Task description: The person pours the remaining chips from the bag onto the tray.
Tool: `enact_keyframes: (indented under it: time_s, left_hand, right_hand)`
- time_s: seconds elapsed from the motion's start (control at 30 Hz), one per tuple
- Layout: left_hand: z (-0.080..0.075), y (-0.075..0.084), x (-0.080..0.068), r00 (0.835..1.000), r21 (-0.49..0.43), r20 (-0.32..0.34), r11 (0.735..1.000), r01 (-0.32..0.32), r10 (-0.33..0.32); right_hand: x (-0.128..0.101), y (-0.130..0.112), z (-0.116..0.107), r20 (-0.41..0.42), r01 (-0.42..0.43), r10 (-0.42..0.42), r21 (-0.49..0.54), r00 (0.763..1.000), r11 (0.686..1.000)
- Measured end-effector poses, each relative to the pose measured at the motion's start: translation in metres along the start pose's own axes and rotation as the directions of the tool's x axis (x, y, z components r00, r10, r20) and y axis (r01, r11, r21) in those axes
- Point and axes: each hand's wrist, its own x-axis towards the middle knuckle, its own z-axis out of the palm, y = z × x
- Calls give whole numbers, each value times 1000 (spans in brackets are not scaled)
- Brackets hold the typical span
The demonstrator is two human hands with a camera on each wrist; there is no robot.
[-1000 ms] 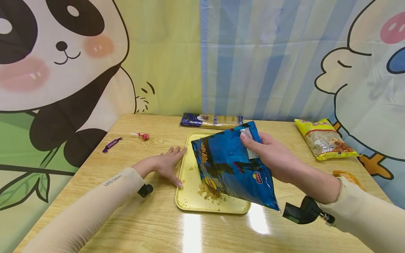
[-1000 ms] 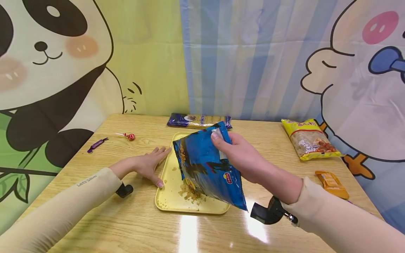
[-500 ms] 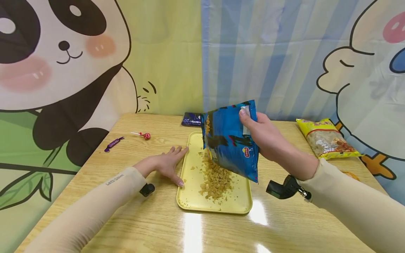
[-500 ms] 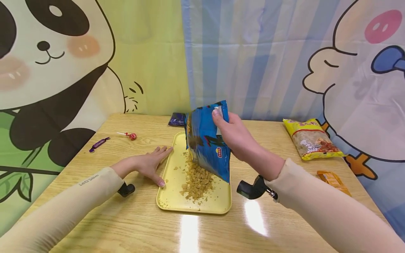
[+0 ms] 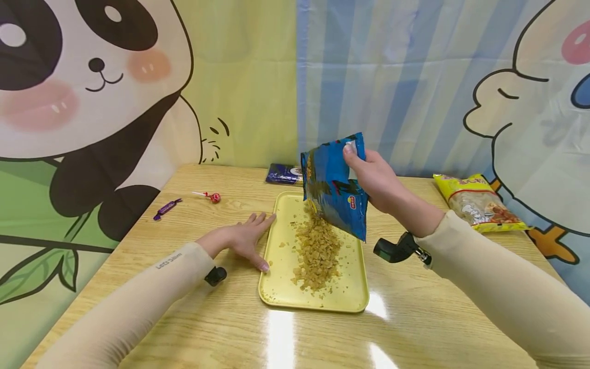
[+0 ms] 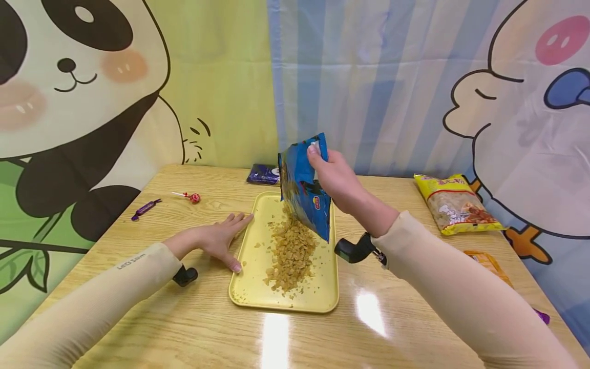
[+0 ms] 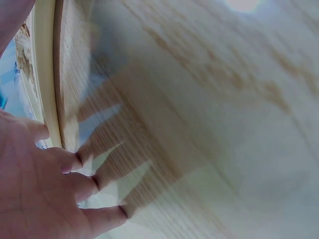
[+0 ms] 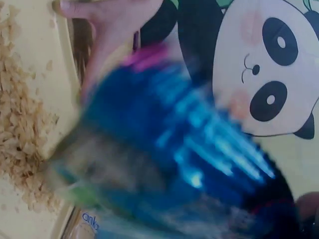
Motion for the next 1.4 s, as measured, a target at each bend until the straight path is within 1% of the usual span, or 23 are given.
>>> enact_keyframes:
  time_s: [0.07,0.13,0.2,0.27,0.37,0.43,0.47,0.6,0.67,0.73,0.83,0.9,1.0,1.07,1.13,1.2,1.27,1.33,1.4]
  left_hand:
    - [0,0,1,1000,-4,4,1000,4,-4]
    - [1,0,1,1000,-5,5,1000,6,-5]
    - [1,1,1,1000,-4,4,1000,8,-8]
    - [1,1,1,1000,1,2,1000,9,-9]
    - [1,1,0,1000,5,2,1000,9,-9]
    - [1,2,0,1000,8,3,1000,7,-7]
    - [1,2,-1,1000,7,3,1000,7,-7]
    - [1,3,-1,1000,3,7,1000,6,-6]
    - [1,3,-2,1000,-1,8,1000,7,-7]
    - [0,3,-2,1000,-4,8,1000,9,-9]
    - [0,3,-3,1000,-3,8,1000,10,-10]
    - [0,3,-4,1000,-4,5,1000,10,-10]
    - [0,3,-4,1000,-4,5,1000,9,-9]
    - [0,3,-3,1000,-2,6,1000,8,-8]
    - [0,3,-3,1000,-2,8,1000,9,-9]
    - [0,2,-2,1000,0,7,1000,9,-9]
    - [0,1,-2,1000,0,5,1000,8,-8]
    - [0,1,-1,1000,3,4,1000,7,-7]
    - [0,0,0,1000,7,4,1000,6,-6]
  right_hand:
    - [4,0,-1,-27,-6,6,2,1000,1000]
    - [7,0,-1,-20,-18,18,18,1000,1000]
    - [11,0,0,-41,-21,22,29,999,999]
    - [14,1,0,-26,-27,29,46,999,999]
    - [19,1,2,-55,-41,43,46,998,998]
    - [22,2,3,-29,-47,48,42,998,998]
    - [22,2,4,-38,-46,47,36,998,998]
    - [25,2,6,-13,-15,16,28,1000,999]
    - [26,1,7,-28,12,-11,31,1000,999]
    - [26,0,7,-13,19,-19,23,1000,1000]
    - [26,-2,6,-23,39,-38,24,999,999]
    - [24,-3,5,-2,19,-19,39,1000,999]
    - [20,-2,5,-2,-4,4,56,1000,998]
    - [15,-2,4,10,-46,45,64,999,997]
    - [9,-3,4,-8,-64,65,50,998,997]
    - [2,-3,3,8,-91,90,56,996,994]
    - [-5,-3,1,16,-81,80,66,997,995]
    - [-13,-2,-2,40,-88,85,80,996,993]
    - [-22,-1,-5,75,-68,61,105,995,992]
